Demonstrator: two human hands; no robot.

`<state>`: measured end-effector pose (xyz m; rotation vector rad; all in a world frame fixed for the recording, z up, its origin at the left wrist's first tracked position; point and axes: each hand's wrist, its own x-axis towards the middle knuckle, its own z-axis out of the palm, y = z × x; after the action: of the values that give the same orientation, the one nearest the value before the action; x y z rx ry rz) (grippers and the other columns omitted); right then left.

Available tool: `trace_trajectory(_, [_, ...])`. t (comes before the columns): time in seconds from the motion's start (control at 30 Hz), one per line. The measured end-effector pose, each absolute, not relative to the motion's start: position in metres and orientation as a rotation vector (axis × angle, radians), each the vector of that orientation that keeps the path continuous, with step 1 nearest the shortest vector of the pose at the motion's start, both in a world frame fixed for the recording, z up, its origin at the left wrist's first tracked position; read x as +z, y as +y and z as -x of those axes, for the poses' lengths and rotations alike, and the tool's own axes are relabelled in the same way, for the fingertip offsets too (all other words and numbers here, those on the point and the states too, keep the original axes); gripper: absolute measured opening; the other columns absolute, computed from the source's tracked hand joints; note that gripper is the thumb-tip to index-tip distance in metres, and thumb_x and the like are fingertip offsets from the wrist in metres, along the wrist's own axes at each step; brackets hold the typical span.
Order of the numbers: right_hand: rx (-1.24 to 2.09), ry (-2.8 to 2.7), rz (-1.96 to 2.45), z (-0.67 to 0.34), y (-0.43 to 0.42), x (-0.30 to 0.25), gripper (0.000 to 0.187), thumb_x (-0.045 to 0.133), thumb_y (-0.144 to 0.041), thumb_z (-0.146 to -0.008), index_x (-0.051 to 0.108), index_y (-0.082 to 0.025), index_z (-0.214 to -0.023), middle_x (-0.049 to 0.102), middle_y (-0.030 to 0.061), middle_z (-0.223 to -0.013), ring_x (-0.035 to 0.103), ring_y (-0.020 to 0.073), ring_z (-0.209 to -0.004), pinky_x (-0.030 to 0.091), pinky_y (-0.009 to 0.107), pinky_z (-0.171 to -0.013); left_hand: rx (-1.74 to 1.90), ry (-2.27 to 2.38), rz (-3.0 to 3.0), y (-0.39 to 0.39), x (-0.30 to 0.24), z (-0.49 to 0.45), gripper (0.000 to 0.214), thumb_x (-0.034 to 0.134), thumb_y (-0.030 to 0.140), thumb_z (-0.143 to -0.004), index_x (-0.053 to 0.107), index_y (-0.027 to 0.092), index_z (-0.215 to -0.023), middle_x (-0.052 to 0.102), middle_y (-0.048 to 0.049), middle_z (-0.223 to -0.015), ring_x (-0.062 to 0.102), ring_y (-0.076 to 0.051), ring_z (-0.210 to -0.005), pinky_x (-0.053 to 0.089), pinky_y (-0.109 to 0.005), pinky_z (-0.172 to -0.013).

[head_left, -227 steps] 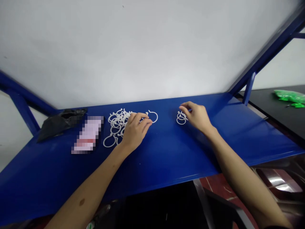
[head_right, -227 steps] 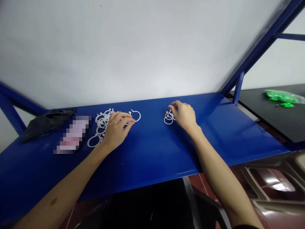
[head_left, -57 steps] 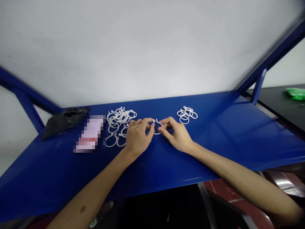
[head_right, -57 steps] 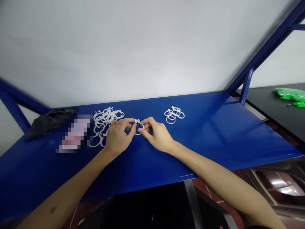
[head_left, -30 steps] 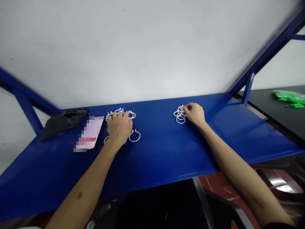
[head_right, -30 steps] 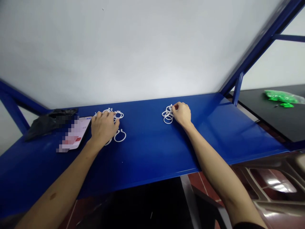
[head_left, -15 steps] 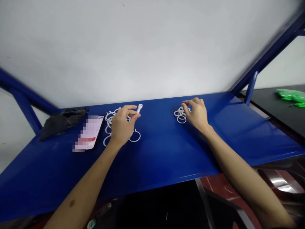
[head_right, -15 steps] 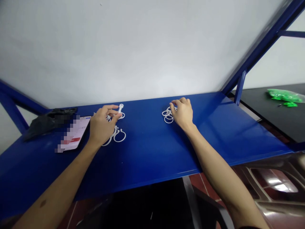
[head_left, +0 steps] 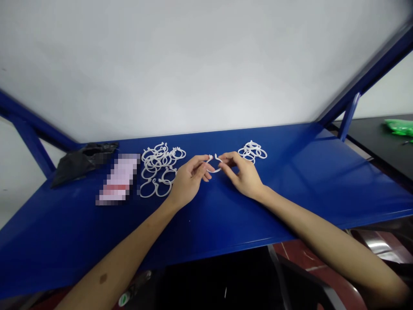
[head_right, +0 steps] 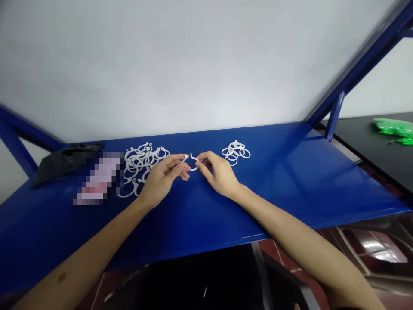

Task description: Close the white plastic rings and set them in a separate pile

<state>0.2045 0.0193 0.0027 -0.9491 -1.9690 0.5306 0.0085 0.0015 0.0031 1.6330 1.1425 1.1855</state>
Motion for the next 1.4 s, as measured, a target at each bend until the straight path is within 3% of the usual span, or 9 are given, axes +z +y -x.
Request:
trace_trajectory(0.2, [0.549, -2.055, 0.84, -0.202, 0.011, 0.003, 0.016, 0.049, -0.028, -0.103, 0.063, -0.021, -0.105, 0.07, 0.0054, -0.095, 0.067, 0.0166, -0.082, 0.054, 0.032, -0.075, 1.176, 1.326, -1.903, -0.006, 0.002, -0.013, 0.015, 0.049, 0.031, -0.1, 0.061, 0.024, -0.104, 0.076, 0.0008, -0.082, 0.068, -0.013, -0.064, 0.053, -0.025, -0.061])
trace_trajectory(0.43, [0.469, -2.2, 0.651, -0.207, 0.011, -0.005, 0.021, 0.044, -0.023, -0.104, 0.064, -0.018, -0.108, 0.066, 0.0068, -0.091, 0.062, 0.0175, -0.082, 0.053, 0.033, -0.075, 1.071, 1.344, -2.19, -0.009, 0.0, -0.008, 0.012, 0.046, 0.023, -0.101, 0.055, 0.023, -0.092, 0.069, 0.0043, -0.068, 0.065, -0.013, -0.057, 0.048, -0.024, -0.06])
trace_trajectory(0.53, [0.409, -2.221, 0.681, -0.206, 0.013, 0.0, 0.021, 0.044, -0.025, -0.104, 0.065, -0.02, -0.106, 0.066, 0.0063, -0.09, 0.062, 0.018, -0.082, 0.054, 0.033, -0.074, 0.998, 1.38, -2.315, -0.004, -0.001, -0.004, 0.016, 0.043, 0.026, -0.102, 0.057, 0.023, -0.095, 0.072, 0.0004, -0.078, 0.066, -0.015, -0.066, 0.049, -0.028, -0.065])
trace_trajectory(0.63, [0.255, -2.239, 0.799, -0.211, 0.02, 0.012, 0.025, 0.043, -0.026, -0.103, 0.068, -0.022, -0.107, 0.067, 0.0071, -0.091, 0.062, 0.0201, -0.083, 0.054, 0.035, -0.074, 0.921, 1.483, -2.484, 0.009, -0.001, 0.006, 0.021, 0.044, 0.032, -0.102, 0.063, 0.023, -0.106, 0.074, -0.0056, -0.099, 0.066, -0.021, -0.087, 0.05, -0.037, -0.082])
trace_trajectory(0.77, [0.006, -2.18, 1.191, -0.239, 0.039, 0.028, 0.027, 0.047, -0.022, -0.098, 0.073, -0.026, -0.101, 0.068, 0.009, -0.098, 0.062, 0.0227, -0.085, 0.051, 0.035, -0.068, 0.825, 1.956, -2.562, 0.029, -0.005, 0.029, 0.031, 0.047, 0.033, -0.099, 0.064, 0.019, -0.122, 0.068, -0.0142, -0.12, 0.057, -0.032, -0.111, 0.043, -0.049, -0.096])
trace_trajectory(0.87, [-0.119, -2.135, 1.481, -0.269, 0.054, 0.033, 0.023, 0.052, -0.022, -0.095, 0.075, -0.025, -0.097, 0.069, 0.0101, -0.098, 0.061, 0.0251, -0.088, 0.049, 0.037, -0.07, 0.582, 2.157, -2.605, 0.035, -0.008, 0.045, 0.031, 0.051, 0.032, -0.096, 0.068, 0.015, -0.115, 0.068, -0.017, -0.115, 0.053, -0.037, -0.112, 0.042, -0.05, -0.091])
trace_trajectory(0.97, [-0.146, -2.112, 1.68, -0.291, 0.064, 0.034, 0.02, 0.055, -0.023, -0.093, 0.074, -0.024, -0.096, 0.07, 0.0085, -0.092, 0.06, 0.0247, -0.087, 0.046, 0.035, -0.068, 0.464, 2.145, -2.646, 0.036, -0.01, 0.051, 0.024, 0.051, 0.029, -0.094, 0.071, 0.019, -0.103, 0.07, -0.0137, -0.104, 0.054, -0.036, -0.105, 0.042, -0.048, -0.085])
trace_trajectory(1.13, [-0.043, -2.123, 1.917, -0.302, 0.07, 0.03, 0.02, 0.056, -0.021, -0.089, 0.074, -0.025, -0.095, 0.07, 0.0064, -0.089, 0.061, 0.0217, -0.082, 0.042, 0.032, -0.067, 0.548, 2.126, -2.638, 0.034, -0.007, 0.05, 0.024, 0.046, 0.027, -0.097, 0.068, 0.023, -0.088, 0.071, -0.011, -0.095, 0.054, -0.034, -0.1, 0.039, -0.047, -0.081])
trace_trajectory(1.4, [-0.115, -2.164, 1.796, -0.302, 0.067, 0.031, 0.016, 0.06, -0.021, -0.088, 0.073, -0.022, -0.098, 0.073, 0.0093, -0.097, 0.059, 0.0263, -0.093, 0.045, 0.035, -0.07, 0.796, 2.118, -2.568, 0.025, 0.009, 0.033, 0.016, 0.047, 0.021, -0.095, 0.062, 0.022, -0.089, 0.07, -0.0093, -0.085, 0.056, -0.031, -0.092, 0.039, -0.045, -0.08])
